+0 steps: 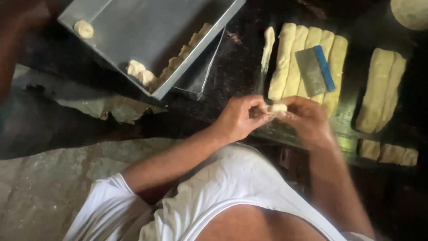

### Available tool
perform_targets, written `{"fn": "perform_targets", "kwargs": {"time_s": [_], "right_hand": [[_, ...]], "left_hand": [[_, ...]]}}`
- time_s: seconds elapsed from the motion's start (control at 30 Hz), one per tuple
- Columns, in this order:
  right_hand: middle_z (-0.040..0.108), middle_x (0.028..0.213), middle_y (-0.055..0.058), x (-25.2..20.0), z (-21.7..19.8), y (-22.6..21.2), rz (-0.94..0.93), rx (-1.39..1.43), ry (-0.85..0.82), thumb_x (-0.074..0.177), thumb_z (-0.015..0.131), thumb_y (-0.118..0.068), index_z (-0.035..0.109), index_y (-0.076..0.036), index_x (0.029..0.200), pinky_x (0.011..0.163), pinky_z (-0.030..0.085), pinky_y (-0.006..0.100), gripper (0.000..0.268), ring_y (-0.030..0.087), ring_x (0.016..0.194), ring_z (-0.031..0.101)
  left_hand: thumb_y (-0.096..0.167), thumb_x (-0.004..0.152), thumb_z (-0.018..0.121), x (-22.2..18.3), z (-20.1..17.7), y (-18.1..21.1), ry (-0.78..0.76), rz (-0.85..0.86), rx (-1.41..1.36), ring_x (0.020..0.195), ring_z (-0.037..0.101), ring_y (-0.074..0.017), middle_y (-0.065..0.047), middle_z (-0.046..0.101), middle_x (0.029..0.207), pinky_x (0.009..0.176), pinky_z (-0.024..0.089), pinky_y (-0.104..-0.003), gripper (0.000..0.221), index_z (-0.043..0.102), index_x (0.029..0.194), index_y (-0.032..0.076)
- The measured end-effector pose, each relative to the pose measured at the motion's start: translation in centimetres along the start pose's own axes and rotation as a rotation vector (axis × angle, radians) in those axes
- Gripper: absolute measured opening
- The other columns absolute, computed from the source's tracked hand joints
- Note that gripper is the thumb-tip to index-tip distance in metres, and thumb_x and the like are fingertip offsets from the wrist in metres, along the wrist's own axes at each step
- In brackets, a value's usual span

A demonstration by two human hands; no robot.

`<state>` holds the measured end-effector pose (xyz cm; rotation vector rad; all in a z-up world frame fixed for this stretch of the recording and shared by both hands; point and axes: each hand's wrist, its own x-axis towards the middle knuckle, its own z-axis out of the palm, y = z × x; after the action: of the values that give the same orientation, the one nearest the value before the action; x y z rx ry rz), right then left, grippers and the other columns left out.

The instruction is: Shaping dough pieces and placing them in a baking tray.

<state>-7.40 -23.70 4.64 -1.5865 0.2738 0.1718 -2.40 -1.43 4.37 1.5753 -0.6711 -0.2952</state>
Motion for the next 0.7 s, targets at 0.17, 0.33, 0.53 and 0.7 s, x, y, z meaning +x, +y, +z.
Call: {"fn": "perform_targets", "kwargs": {"time_s": [0.17, 0.33, 0.53, 0.7], "right_hand": [[0.074, 0.097, 0.01, -0.5, 0.7, -1.6, -0.106, -0.529, 0.246, 0.088, 0.082, -0.007, 0.072, -0.004, 0.105, 0.07, 0.06, 0.03, 0.02, 0.016, 0.083, 0.072], [0.074, 0.106, 0.009, -1.8, 2.8, 2.0, -0.93, -1.005, 0.523, 0.081, 0.095, -0.015, 0.07, -0.009, 0.103, 0.072, 0.055, 0.041, 0.033, 0.025, 0.091, 0.071], [0.069, 0.119, 0.006, -1.6, 1.5, 3.1, -1.098, -1.086, 0.352, 0.079, 0.088, -0.007, 0.071, -0.008, 0.11, 0.09, 0.051, 0.048, 0.035, 0.029, 0.103, 0.069], [0.07, 0.111, 0.005, 0.4, -0.2, 3.1, -1.134, -1.005, 0.21, 0.088, 0.089, -0.003, 0.073, -0.013, 0.098, 0.082, 0.054, 0.039, 0.021, 0.025, 0.098, 0.067]], "left_hand": [[0.005, 0.087, 0.076, 0.2, 0.7, -0.9, 0.036, 0.046, -0.027, 0.084, 0.072, -0.012, -0.005, 0.071, 0.095, 0.072, 0.058, -0.028, 0.035, 0.055, 0.115, 0.004], [0.007, 0.095, 0.068, 0.5, 1.1, -1.4, -0.132, -0.139, -0.175, 0.087, 0.077, -0.0124, -0.006, 0.079, 0.1, 0.08, 0.062, -0.025, 0.026, 0.07, 0.121, 0.002], [0.006, 0.099, 0.066, 0.9, 0.8, -1.1, 0.016, -0.377, -0.405, 0.084, 0.065, -0.0111, -0.007, 0.074, 0.104, 0.072, 0.055, -0.027, 0.03, 0.066, 0.129, 0.002], [0.018, 0.098, 0.065, 1.7, -0.2, -1.9, 0.086, -0.184, 0.032, 0.081, 0.074, -0.01, -0.007, 0.079, 0.1, 0.07, 0.059, -0.024, 0.027, 0.072, 0.12, 0.004]]}}
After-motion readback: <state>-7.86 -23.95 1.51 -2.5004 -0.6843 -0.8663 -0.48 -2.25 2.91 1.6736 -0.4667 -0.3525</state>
